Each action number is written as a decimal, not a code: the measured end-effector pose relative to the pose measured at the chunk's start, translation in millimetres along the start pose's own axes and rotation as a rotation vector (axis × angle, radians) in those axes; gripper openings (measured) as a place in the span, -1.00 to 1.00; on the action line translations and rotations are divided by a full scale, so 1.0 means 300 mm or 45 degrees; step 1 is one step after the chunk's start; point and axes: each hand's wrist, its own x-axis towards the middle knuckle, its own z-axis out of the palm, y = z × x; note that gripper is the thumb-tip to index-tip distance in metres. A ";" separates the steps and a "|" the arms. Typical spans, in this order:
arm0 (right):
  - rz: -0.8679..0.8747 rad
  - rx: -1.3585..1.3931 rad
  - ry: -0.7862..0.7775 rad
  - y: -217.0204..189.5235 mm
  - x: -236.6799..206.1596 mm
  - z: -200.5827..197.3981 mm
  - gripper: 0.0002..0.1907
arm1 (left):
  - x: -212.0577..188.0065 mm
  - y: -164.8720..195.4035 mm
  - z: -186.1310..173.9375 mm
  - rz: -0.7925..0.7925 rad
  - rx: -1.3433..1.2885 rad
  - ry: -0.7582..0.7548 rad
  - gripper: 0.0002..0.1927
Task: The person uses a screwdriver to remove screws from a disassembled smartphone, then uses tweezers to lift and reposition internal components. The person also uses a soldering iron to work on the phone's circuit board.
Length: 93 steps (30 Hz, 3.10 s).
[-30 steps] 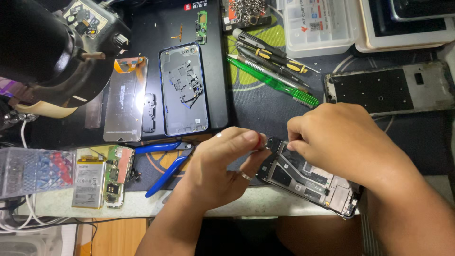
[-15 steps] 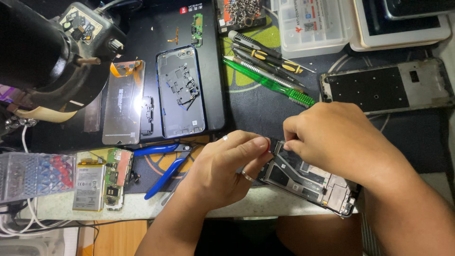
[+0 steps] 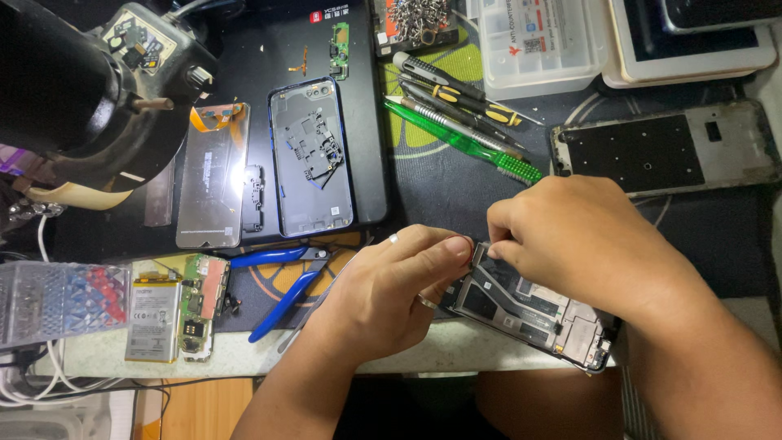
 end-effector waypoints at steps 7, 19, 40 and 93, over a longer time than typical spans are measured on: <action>-0.045 0.024 0.062 0.010 0.000 0.012 -0.80 | 0.005 0.005 0.000 -0.024 0.023 -0.039 -0.38; -0.034 0.020 0.029 0.009 0.003 0.011 -0.81 | 0.012 0.007 0.006 -0.056 -0.090 -0.066 -0.27; -0.315 0.287 0.171 -0.015 0.019 0.026 -0.75 | 0.008 0.017 0.005 -0.049 -0.203 0.104 -0.50; -0.526 0.614 0.093 0.020 0.049 0.066 -0.84 | 0.015 0.011 0.016 0.107 -0.055 0.169 -0.48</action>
